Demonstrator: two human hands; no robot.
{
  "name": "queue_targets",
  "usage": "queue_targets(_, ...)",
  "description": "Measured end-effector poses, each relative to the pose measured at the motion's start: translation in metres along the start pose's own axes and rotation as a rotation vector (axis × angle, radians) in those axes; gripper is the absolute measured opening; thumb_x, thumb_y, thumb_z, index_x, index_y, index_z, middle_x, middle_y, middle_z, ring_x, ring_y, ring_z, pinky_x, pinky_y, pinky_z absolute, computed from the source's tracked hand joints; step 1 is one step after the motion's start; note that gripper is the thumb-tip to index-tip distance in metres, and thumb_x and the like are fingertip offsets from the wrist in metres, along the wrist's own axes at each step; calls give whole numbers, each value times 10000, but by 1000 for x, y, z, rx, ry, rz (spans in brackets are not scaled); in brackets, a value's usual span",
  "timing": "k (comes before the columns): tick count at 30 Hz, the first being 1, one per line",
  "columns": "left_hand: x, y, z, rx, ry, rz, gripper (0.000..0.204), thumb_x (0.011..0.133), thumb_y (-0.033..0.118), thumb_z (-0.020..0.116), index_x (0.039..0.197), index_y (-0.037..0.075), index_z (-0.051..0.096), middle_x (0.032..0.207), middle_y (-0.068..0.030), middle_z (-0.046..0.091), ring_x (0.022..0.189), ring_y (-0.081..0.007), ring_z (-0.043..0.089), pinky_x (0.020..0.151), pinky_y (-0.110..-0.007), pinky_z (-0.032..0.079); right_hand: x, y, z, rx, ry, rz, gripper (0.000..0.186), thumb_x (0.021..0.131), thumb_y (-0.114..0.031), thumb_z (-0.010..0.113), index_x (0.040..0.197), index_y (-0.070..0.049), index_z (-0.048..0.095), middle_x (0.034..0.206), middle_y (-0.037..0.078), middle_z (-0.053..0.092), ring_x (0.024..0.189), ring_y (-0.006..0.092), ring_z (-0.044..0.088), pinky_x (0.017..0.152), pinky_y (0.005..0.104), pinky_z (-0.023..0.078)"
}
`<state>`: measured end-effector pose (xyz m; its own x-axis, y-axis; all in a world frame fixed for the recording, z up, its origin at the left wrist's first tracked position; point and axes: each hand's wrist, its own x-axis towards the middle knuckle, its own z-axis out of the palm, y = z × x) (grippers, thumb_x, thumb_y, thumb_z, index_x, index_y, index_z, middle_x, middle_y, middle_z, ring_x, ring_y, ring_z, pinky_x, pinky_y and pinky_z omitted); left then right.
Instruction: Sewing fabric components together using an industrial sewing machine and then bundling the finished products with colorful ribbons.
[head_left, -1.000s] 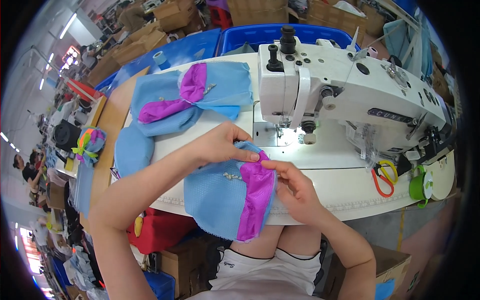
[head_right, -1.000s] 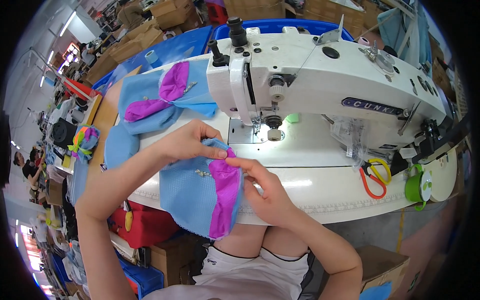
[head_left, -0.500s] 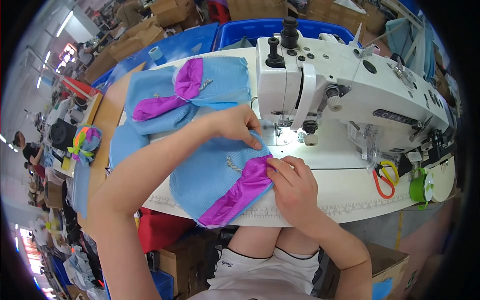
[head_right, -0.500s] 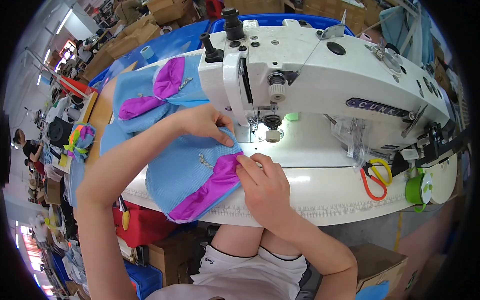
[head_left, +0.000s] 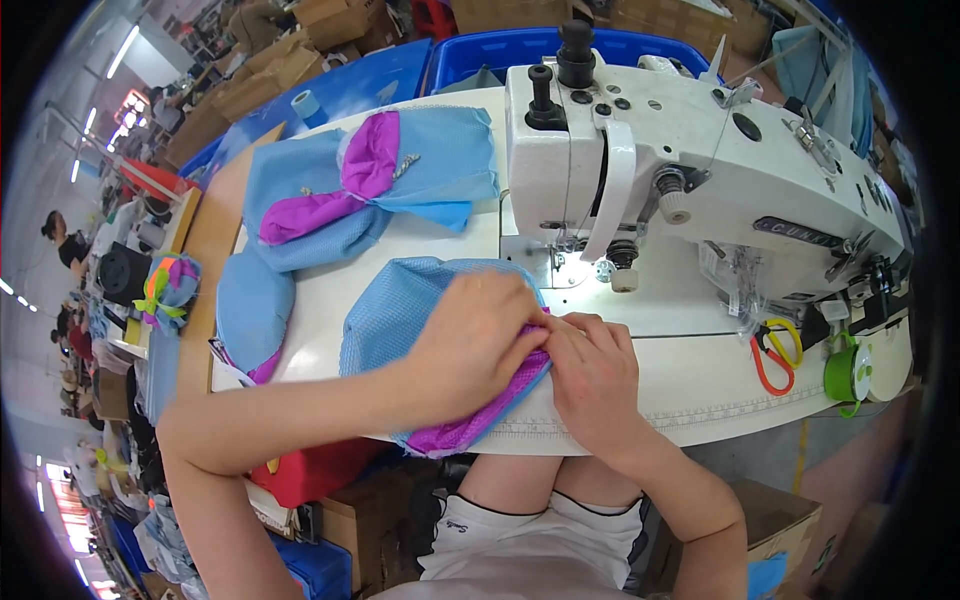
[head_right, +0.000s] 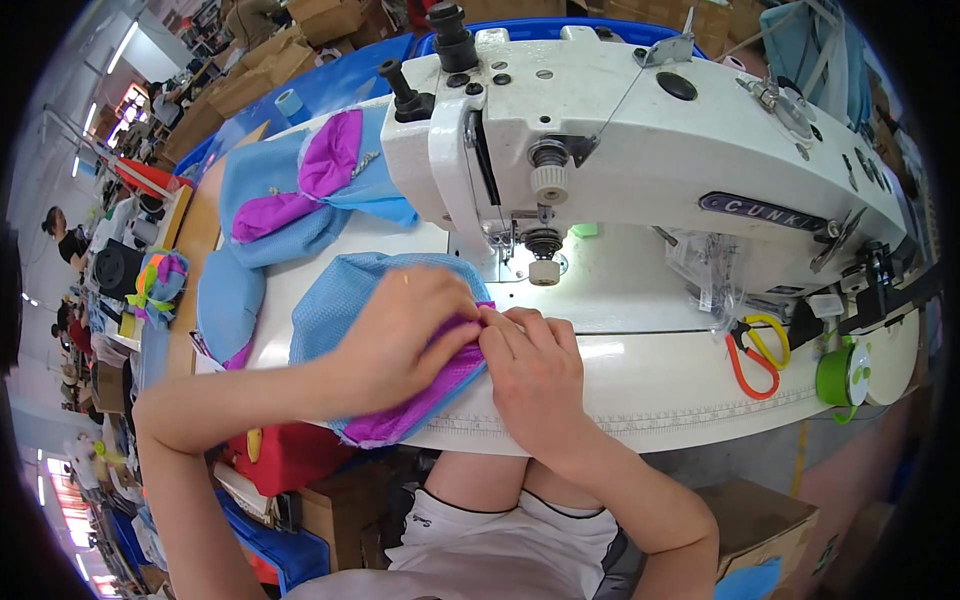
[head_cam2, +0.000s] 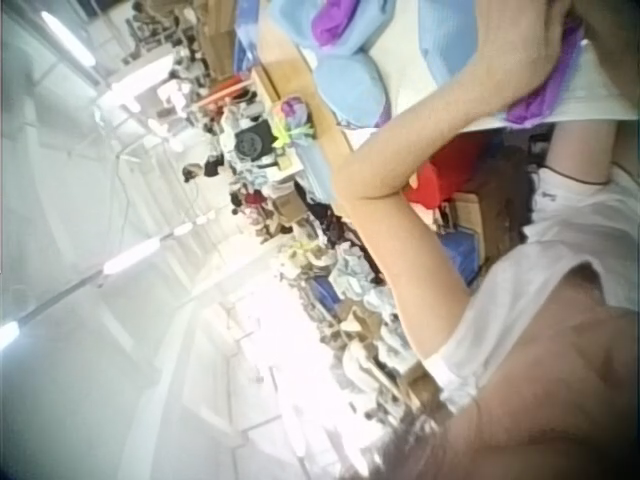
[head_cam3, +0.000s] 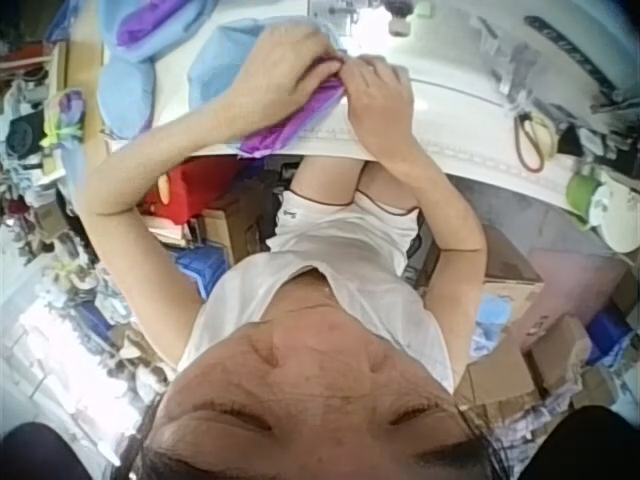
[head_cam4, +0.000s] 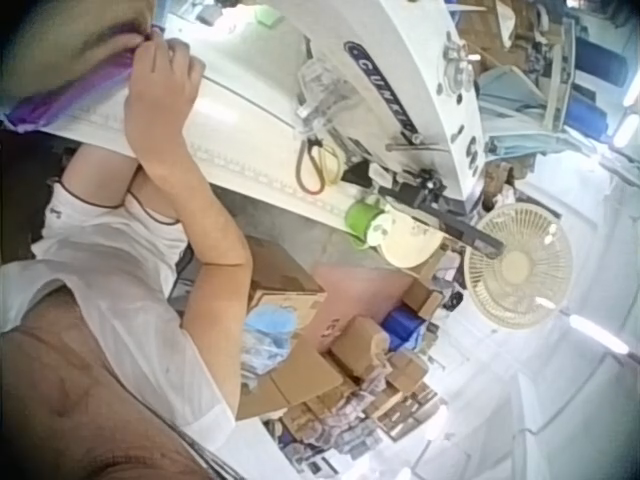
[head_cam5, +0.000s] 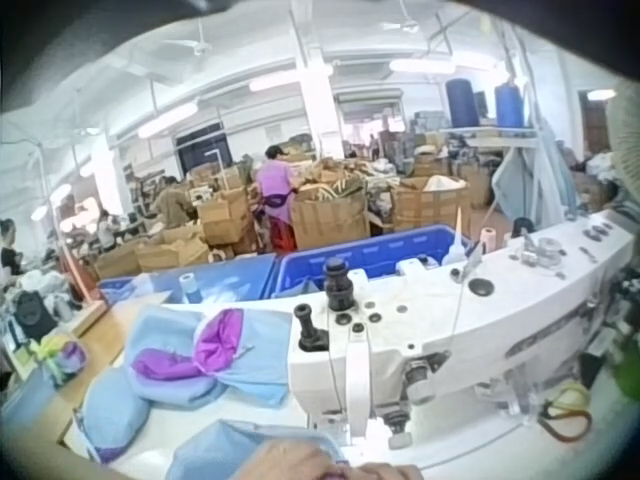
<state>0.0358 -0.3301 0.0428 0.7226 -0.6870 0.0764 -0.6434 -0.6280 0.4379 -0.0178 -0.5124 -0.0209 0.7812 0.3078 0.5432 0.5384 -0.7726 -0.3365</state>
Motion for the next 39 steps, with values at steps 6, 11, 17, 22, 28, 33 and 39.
queue_targets(6,-21,-14,27,-54,149,118,444,889,171,699,1274,-6,565,1284,-170,571,1171,-362,559,1017,-447,440,-1,1,2,2,35,-5,236,751,-75,650,984,-34,652,1140,82,680,1042,235,615,847,379,450)
queue_targets(11,-14,-27,23,-20,85,159,477,894,195,701,1314,14,565,1297,-168,562,1191,-360,552,1014,-446,444,2,-2,-1,-60,44,27,229,757,-94,670,981,-47,682,1074,55,647,981,248,590,821,377,449)
queue_targets(17,1,-38,18,14,43,190,503,882,195,703,1339,36,565,1301,-159,551,1211,-347,533,1029,-451,420,4,7,-4,-91,2,23,257,767,-110,682,1017,-49,691,1010,65,613,939,260,570,823,396,445)
queue_targets(22,23,-51,10,-40,-10,251,486,865,239,696,1278,5,589,1295,-154,559,1246,-336,529,1026,-450,423,15,24,-9,-173,-109,-22,282,780,-95,668,1056,-64,714,969,71,619,927,278,573,832,397,445)
queue_targets(28,34,-61,10,-37,-12,269,509,856,256,707,1275,-3,580,1331,-152,557,1258,-345,520,1052,-455,409,15,37,-5,-173,-54,-15,286,845,-119,705,1129,-150,717,943,43,574,731,231,561,766,425,421)
queue_targets(33,36,-63,6,-39,-43,255,512,862,265,704,1281,1,573,1343,-151,561,1265,-346,516,1063,-451,403,15,35,-4,-164,-61,6,310,855,-113,693,1162,-150,706,940,45,563,699,232,541,752,424,410)
queue_targets(39,38,-66,6,-65,-51,238,525,861,283,711,1284,5,573,1367,-161,562,1273,-347,513,1081,-450,393,16,36,-3,-137,-35,13,325,825,-95,703,1149,-121,713,869,58,595,802,269,545,758,414,416)
